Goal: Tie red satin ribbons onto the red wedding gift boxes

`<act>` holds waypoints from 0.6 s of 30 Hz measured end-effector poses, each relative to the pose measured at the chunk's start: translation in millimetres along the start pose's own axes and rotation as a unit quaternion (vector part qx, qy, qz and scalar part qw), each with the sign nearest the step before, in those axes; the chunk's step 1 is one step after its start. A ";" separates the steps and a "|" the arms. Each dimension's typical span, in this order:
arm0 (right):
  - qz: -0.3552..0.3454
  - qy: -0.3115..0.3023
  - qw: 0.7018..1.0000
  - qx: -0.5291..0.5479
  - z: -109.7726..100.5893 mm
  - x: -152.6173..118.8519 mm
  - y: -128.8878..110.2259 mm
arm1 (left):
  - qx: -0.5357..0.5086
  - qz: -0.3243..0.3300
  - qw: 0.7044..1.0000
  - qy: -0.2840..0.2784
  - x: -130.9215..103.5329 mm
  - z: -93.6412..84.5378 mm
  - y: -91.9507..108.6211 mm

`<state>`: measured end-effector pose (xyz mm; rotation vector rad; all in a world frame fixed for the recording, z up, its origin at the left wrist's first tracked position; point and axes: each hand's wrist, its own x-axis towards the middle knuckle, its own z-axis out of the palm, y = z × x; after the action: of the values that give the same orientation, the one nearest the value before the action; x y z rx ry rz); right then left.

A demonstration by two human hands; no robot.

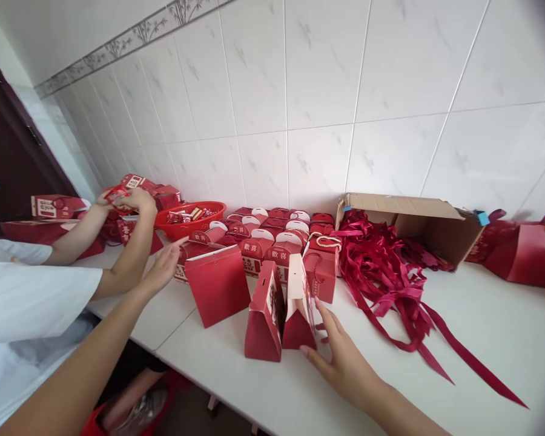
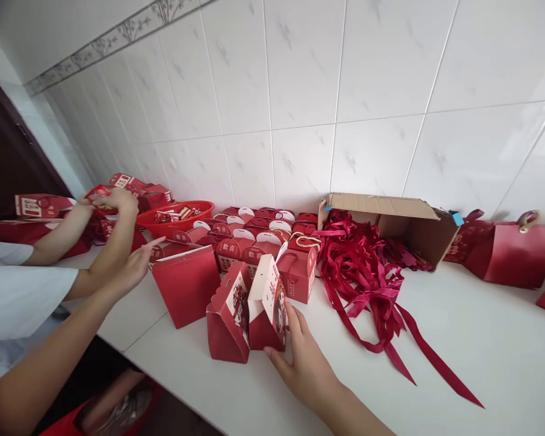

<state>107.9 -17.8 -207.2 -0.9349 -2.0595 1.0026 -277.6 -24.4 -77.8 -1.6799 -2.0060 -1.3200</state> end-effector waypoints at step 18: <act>0.016 -0.046 0.999 -0.020 18.5 17.5 -27.8 | -0.288 -0.017 0.953 -0.093 -122.2 53.9 -9.8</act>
<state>75.4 -23.0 -188.9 -0.9601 -2.1529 1.0420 -226.3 -67.9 -193.6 -2.0792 -1.8575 -1.9684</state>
